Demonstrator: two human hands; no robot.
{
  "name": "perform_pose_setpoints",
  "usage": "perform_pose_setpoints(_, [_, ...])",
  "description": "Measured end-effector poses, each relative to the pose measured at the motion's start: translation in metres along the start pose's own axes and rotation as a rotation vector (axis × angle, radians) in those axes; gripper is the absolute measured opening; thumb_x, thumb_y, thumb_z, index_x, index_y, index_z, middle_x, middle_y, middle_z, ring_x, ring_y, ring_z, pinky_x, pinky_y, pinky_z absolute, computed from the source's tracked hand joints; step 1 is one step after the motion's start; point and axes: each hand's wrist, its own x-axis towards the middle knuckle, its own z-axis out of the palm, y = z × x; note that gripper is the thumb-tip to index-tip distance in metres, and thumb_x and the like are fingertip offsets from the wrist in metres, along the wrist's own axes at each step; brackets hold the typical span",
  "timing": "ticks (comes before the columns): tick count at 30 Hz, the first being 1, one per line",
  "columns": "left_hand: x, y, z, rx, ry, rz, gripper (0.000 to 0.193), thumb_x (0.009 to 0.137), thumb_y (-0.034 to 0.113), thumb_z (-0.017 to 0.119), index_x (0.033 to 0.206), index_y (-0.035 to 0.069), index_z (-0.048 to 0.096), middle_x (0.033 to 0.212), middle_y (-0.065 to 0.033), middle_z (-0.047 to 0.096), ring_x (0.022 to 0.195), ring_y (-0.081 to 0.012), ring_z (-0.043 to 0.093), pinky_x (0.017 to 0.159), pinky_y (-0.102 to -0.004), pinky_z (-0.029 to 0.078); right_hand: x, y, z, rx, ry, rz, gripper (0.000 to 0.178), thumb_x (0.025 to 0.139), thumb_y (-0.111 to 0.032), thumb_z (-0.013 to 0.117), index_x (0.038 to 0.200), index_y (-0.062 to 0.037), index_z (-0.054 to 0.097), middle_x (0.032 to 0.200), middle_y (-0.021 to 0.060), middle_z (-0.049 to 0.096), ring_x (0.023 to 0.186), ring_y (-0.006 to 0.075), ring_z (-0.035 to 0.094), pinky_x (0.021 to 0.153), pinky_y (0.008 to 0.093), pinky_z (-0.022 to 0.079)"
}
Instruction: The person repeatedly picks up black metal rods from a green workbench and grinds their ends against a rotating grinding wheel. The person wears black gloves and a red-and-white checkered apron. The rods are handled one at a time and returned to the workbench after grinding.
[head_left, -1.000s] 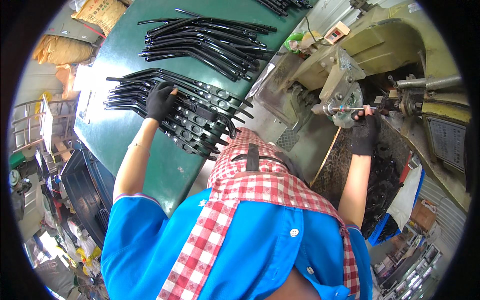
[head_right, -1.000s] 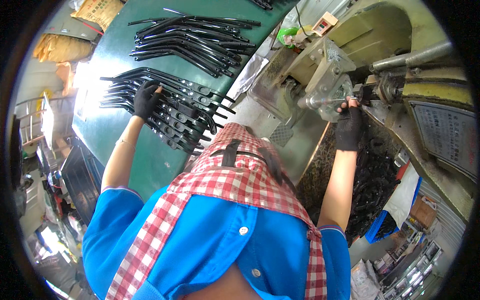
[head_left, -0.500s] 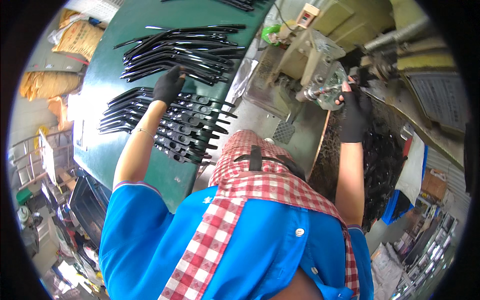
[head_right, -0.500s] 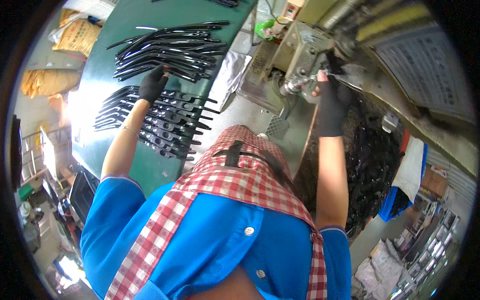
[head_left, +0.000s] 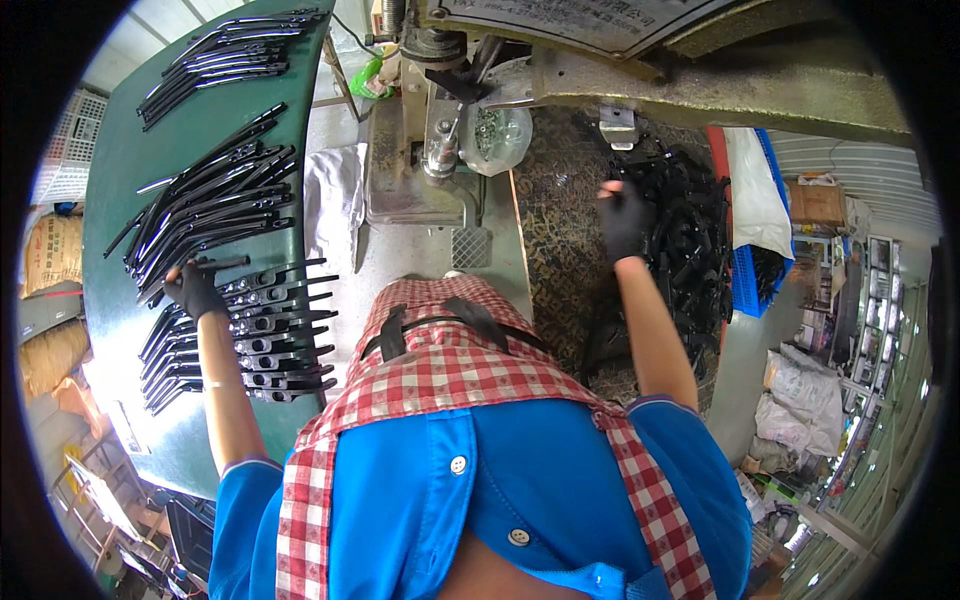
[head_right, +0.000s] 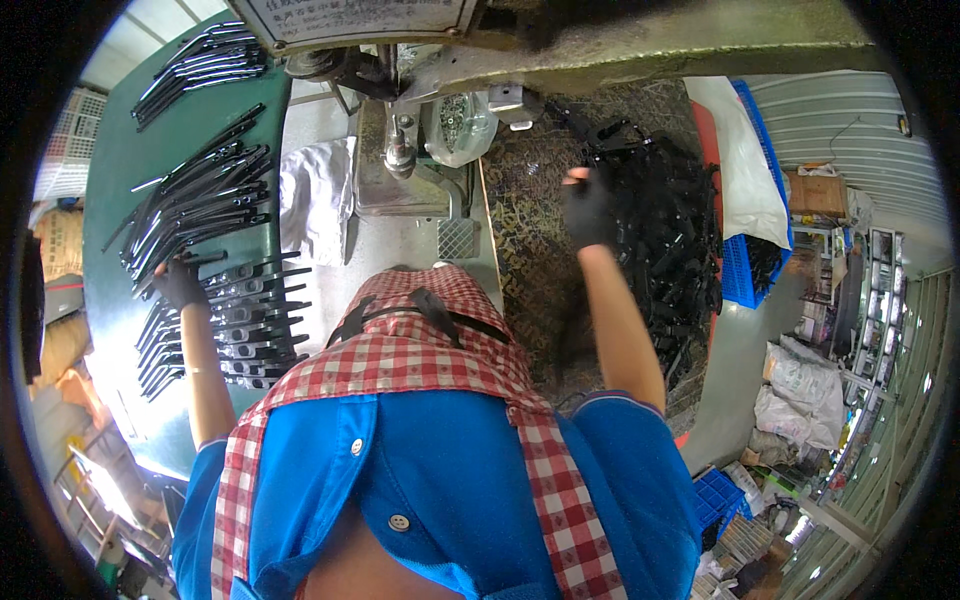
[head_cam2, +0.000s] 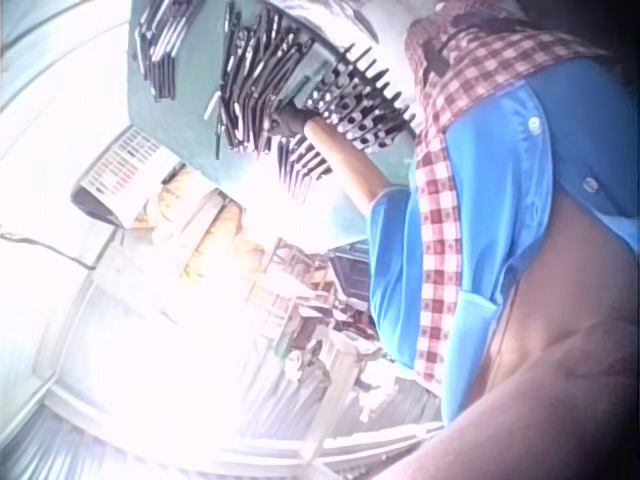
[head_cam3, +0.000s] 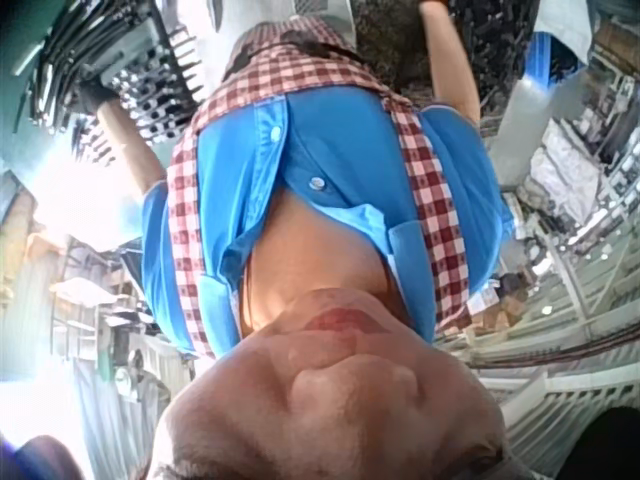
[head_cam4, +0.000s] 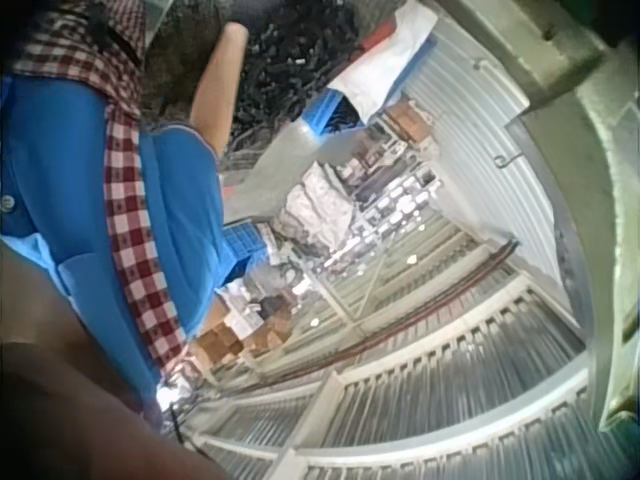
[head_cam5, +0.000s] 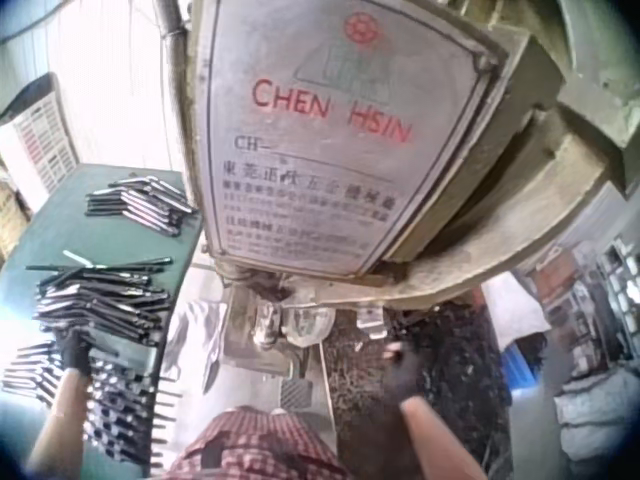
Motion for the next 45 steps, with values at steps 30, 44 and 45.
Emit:
perform_pose_setpoints(30, [-0.165, 0.168, 0.052, 0.668, -1.148, 0.437, 0.03, 0.095, 0.022, 0.053, 0.106, -0.006, 0.057, 0.061, -0.0087, 0.044, 0.059, -0.0131, 0.039, 0.055, -0.0311, 0.037, 0.02, -0.154, -0.025, 1.478, -0.104, 0.503, 0.029, 0.093, -0.016, 0.058, 0.118, -0.0024, 0.055, 0.11, 0.0096, 0.061, 0.098, 0.0231, 0.058, 0.077, 0.0356, 0.048])
perform_pose_setpoints(44, [-0.155, 0.165, 0.037, 0.744, -1.085, 0.428, 0.032, 0.095, 0.022, 0.054, 0.11, -0.006, 0.058, 0.063, -0.0125, 0.051, 0.061, -0.0136, 0.045, 0.059, -0.031, 0.041, 0.019, -0.184, -0.021, 1.279, -0.196, 0.522, 0.024, 0.094, -0.016, 0.056, 0.111, 0.0017, 0.057, 0.102, 0.0118, 0.063, 0.089, 0.0233, 0.061, 0.076, 0.035, 0.051])
perform_pose_setpoints(45, [-0.156, 0.167, 0.035, 0.806, -1.065, 0.404, 0.032, 0.095, 0.022, 0.054, 0.111, -0.006, 0.058, 0.063, -0.0138, 0.052, 0.06, -0.0147, 0.047, 0.06, -0.0317, 0.042, 0.018, -0.191, -0.019, 1.219, -0.216, 0.541, 0.024, 0.094, -0.015, 0.056, 0.109, 0.0031, 0.058, 0.102, 0.0127, 0.063, 0.087, 0.0246, 0.061, 0.075, 0.0365, 0.052])
